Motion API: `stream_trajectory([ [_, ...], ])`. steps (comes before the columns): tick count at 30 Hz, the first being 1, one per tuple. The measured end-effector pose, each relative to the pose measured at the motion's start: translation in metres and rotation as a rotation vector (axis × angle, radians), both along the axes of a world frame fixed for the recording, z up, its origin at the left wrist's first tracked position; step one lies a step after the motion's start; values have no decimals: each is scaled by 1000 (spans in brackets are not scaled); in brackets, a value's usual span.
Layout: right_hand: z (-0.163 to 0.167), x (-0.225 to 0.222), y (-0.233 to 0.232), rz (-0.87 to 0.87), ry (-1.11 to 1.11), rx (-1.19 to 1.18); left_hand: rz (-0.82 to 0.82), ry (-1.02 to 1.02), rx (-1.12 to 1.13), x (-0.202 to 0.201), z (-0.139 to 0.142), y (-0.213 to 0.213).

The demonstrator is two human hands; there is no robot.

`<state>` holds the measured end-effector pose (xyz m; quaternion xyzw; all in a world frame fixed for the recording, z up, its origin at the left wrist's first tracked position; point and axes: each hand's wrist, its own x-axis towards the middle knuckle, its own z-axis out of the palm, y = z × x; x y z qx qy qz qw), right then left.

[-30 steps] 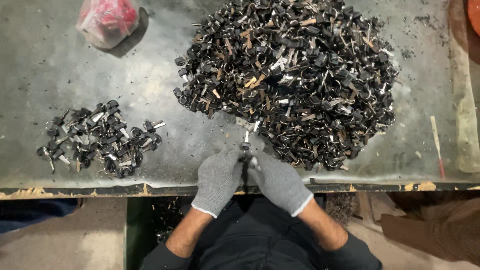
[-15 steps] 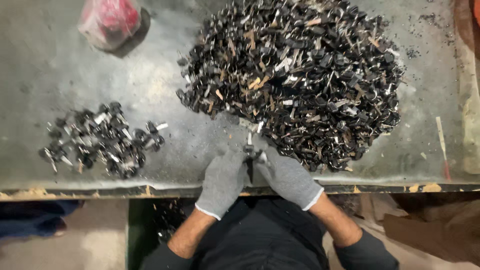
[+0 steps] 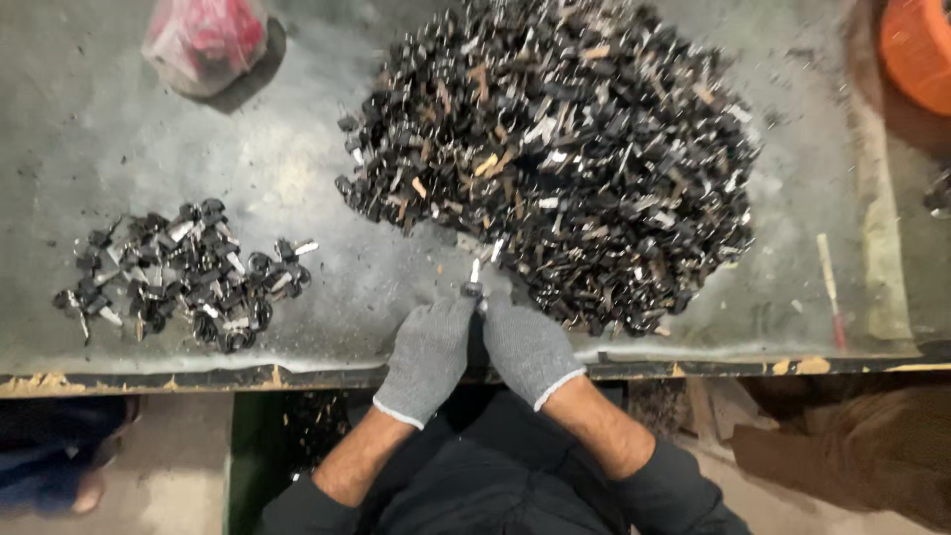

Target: The person, wearing gray work gloves, picks individual keys one at a time from a large pile of keys on a workbench and places selected keys onto a smaller growing pile to the left, continuing this sorting motion throughout the clip.

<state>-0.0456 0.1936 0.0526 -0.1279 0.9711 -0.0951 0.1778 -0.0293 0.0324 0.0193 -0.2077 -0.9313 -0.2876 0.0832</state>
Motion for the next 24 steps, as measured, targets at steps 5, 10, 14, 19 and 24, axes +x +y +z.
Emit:
stream_trajectory([
  [5,2,3,-5,-52,55,16,29,49,0,2,-2,0],
  [10,4,11,1,-124,14,-174,48,54,32,6,-10,-2],
  [14,1,16,-1,-150,52,-158,51,25,-12,8,-14,0],
  [19,7,11,1,-127,-39,-148,43,25,48,3,-7,-1],
  [24,21,5,8,-22,62,-175,71,-7,9,4,1,-1],
])
